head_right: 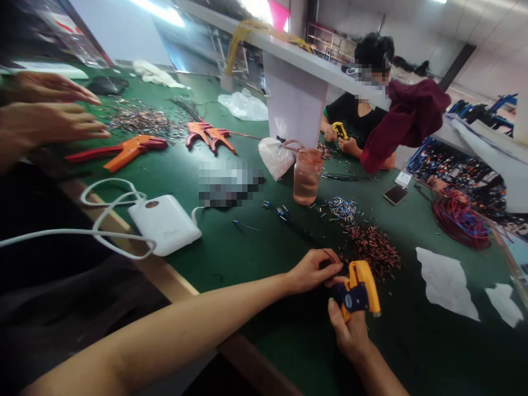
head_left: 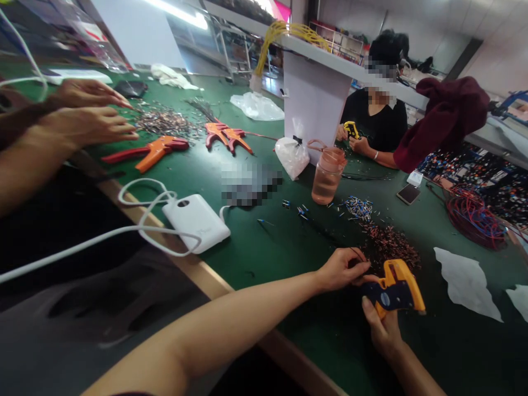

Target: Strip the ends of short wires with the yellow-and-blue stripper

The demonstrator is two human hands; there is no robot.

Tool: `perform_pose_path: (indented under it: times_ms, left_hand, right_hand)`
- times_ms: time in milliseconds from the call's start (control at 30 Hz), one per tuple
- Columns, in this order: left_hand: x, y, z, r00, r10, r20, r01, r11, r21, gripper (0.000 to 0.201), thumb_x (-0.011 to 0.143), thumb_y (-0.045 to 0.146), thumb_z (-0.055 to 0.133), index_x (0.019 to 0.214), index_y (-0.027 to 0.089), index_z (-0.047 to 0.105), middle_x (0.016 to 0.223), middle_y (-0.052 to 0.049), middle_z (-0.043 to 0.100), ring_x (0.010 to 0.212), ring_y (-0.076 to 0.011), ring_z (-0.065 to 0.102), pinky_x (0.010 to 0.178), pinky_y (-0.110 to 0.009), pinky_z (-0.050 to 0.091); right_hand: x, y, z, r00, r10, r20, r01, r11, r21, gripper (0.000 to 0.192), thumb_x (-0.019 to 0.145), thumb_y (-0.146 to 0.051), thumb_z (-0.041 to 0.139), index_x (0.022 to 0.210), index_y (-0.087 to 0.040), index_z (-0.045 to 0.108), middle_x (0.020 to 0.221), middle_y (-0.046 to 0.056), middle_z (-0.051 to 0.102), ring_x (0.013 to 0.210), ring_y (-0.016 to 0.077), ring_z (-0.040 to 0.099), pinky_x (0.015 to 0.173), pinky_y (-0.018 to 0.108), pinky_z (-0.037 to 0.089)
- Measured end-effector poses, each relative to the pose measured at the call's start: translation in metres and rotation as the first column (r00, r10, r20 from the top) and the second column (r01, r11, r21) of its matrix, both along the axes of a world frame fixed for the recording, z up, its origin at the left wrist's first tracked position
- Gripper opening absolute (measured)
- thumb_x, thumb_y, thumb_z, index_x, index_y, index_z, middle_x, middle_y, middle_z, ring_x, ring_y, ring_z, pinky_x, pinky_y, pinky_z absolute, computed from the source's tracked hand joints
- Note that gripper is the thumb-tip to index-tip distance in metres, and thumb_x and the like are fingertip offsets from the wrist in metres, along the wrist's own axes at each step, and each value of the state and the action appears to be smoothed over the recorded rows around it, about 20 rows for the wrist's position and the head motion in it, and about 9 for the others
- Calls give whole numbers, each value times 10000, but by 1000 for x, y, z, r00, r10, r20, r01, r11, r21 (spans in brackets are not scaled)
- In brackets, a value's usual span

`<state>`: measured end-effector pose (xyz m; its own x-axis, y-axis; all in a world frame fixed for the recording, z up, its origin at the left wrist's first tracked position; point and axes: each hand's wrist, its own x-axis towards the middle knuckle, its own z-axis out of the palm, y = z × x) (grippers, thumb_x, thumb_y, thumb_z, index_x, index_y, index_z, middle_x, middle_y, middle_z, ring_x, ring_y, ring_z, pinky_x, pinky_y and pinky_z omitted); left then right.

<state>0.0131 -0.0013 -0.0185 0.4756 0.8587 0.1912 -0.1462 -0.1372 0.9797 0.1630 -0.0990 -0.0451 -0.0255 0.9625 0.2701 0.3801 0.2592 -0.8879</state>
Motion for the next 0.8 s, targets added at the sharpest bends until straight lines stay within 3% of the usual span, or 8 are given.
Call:
perform_pose_path:
  times_ms: [200, 333, 467, 633, 800]
  left_hand:
    - [3, -4, -4, 990, -104, 97, 118, 980, -157, 371, 761, 493, 656, 681, 141, 568, 578, 25, 521, 445, -79, 471, 446, -219, 346]
    - [3, -2, -5, 988, -122, 93, 139, 967, -214, 417, 730, 543, 675, 690, 146, 553, 489, 49, 474, 427, -77, 430, 435, -211, 311]
    - [3, -1, -6, 989, -129, 67, 141, 968, -209, 423, 730, 551, 671, 698, 146, 554, 486, 51, 470, 435, -73, 414, 439, -209, 311]
    - [2, -2, -6, 991, -120, 60, 130, 974, -187, 419, 745, 541, 661, 668, 146, 547, 501, 43, 466, 457, -74, 427, 439, -203, 319]
    - [0, -2, -2, 991, -123, 44, 129, 977, -168, 423, 751, 543, 658, 673, 137, 568, 534, 33, 487, 450, -70, 430, 424, -203, 309]
  right_hand:
    - [9, -4, -14, 997, 74, 14, -71, 989, -129, 181, 856, -347, 648, 994, -243, 701, 822, 47, 715, 968, 269, 654, 931, 365, 517]
    - [3, -1, -13, 998, 68, -1, -67, 987, -148, 224, 889, -376, 594, 1034, -233, 688, 833, 51, 717, 986, 261, 657, 957, 361, 505]
    - [0, 2, -10, 999, 32, -38, -37, 987, -159, 323, 875, -403, 608, 1123, -201, 656, 896, 67, 725, 1004, 262, 659, 980, 373, 491]
    - [5, -2, -13, 992, 22, -122, -51, 970, -239, 223, 827, -375, 679, 997, -236, 716, 722, 41, 714, 853, 271, 685, 871, 365, 555]
    - [2, -3, -6, 990, 8, -144, -44, 967, -250, 230, 809, -378, 697, 989, -236, 718, 781, 56, 726, 913, 290, 676, 944, 420, 521]
